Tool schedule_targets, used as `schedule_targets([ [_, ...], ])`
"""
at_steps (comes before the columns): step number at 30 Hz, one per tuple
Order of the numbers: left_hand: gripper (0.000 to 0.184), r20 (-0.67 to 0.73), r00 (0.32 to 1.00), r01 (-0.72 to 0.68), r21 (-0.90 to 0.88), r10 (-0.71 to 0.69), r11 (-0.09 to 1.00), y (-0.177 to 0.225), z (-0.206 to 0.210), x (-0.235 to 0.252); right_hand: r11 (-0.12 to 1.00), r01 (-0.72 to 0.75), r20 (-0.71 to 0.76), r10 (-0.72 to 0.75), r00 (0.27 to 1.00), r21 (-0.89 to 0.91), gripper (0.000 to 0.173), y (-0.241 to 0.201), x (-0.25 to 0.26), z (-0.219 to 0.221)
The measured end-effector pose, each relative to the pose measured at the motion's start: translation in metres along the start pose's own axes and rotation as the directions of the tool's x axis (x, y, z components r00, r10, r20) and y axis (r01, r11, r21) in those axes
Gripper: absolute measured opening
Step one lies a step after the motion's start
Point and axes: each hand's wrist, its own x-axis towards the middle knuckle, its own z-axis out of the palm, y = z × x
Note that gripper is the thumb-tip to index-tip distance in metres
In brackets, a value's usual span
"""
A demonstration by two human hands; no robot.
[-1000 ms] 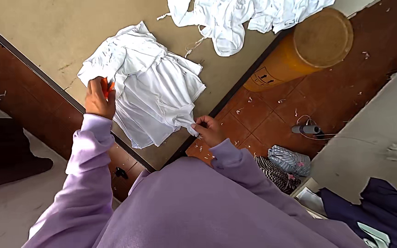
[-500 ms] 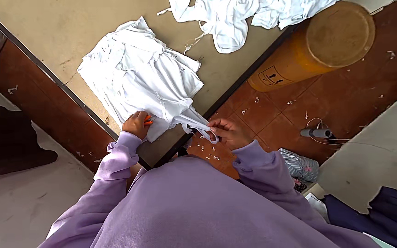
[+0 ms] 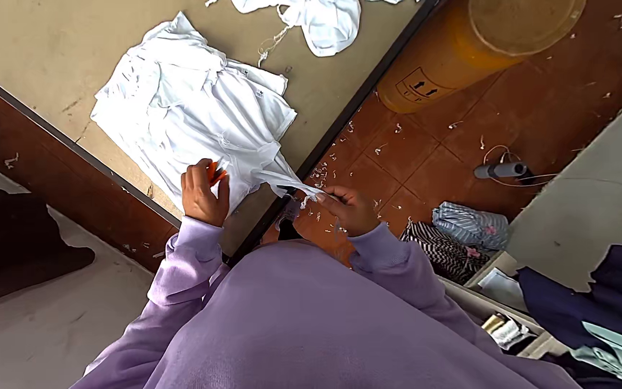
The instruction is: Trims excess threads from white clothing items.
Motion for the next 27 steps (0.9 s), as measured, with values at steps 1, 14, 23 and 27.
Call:
schedule_targets([
  [1, 0.040, -0.003, 0.996, -0.089, -0.042, 0.089, 0.995, 0.009, -0.001, 0.000, 0.992, -0.026, 0.019, 0.024, 1.000, 0.125, 0.010, -0.001, 0.000, 0.004],
  [14, 0.028, 0.018, 0.818, -0.568, -0.131, 0.575, 0.813, 0.045, 0.031, -0.001, 0.859, -0.080, 0.132, 0.014, 0.991, 0.506, 0.025, -0.017, -0.003, 0.018],
  [23, 0.026, 0.027, 0.777, -0.616, -0.172, 0.629, 0.769, 0.050, 0.031, 0.004, 0.880, -0.052, 0.130, -0.011, 0.991, 0.473, 0.026, -0.020, -0.002, 0.017],
  [27, 0.022, -0.017, 0.727, -0.681, -0.145, 0.686, 0.718, 0.054, 0.026, -0.001, 0.906, -0.017, 0.078, -0.018, 0.997, 0.422, 0.024, -0.018, 0.001, 0.013],
])
